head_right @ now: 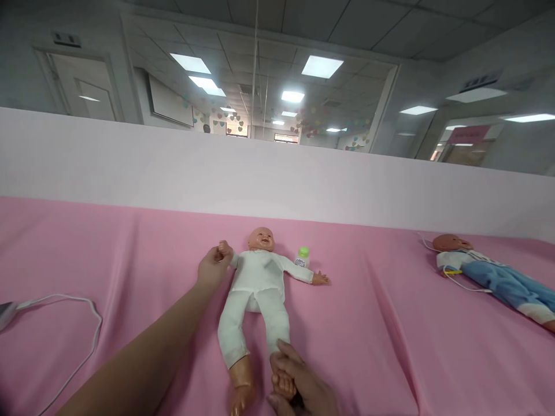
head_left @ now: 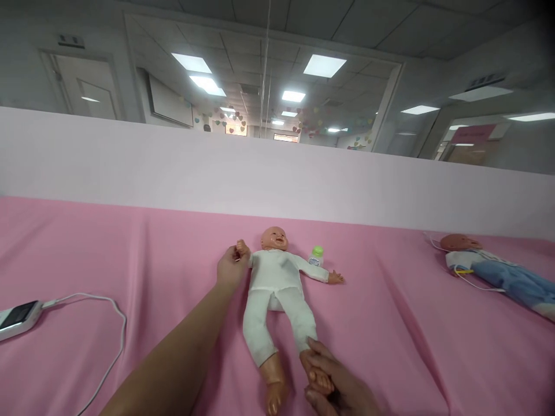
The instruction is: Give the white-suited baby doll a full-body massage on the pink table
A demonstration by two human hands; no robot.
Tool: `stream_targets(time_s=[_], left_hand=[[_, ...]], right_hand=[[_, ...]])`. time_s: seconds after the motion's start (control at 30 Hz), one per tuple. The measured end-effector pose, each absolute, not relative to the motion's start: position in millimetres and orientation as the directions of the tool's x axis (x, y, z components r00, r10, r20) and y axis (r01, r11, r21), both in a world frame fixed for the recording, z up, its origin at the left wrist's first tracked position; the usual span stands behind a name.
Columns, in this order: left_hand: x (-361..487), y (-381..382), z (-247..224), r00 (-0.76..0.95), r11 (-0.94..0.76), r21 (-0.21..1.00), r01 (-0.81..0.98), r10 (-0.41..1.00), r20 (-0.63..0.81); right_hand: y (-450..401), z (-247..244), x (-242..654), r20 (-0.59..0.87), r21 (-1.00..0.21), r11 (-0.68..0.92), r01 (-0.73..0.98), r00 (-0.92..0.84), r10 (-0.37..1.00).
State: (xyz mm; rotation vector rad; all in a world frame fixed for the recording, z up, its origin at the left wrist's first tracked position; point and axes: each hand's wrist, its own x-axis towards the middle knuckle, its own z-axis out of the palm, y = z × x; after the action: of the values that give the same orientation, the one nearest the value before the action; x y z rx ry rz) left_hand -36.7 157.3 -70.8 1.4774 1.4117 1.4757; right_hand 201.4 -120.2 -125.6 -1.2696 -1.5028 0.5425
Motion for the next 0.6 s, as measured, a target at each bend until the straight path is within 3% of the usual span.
stream_targets(time_s=[0.13,0.23,0.4,0.6], left_hand=[[-18,141,-64,0.108,-0.484,0.659,0.576,0.844,0.525],[-10,135,-64,0.242,-0.568,0.523,0.636,0.790,0.564],[-11,136,-66,0.271,-0.567,0.506,0.650,0.795,0.542],[-13,141,-67,0.261,-0.564,0.552,0.614,0.805,0.532]], right_hand=[[-94,-87,204,0.355,-0.872,0.289,0.394,0.106,0.929],[-64,-60,200,0.319,-0.913,0.264,0.312,0.140,0.937],[-9,-44,186,0.324,-0.942,0.295,0.160,0.210,0.922],[20,-51,180,0.329,-0.942,0.303,0.146,0.217,0.919]])
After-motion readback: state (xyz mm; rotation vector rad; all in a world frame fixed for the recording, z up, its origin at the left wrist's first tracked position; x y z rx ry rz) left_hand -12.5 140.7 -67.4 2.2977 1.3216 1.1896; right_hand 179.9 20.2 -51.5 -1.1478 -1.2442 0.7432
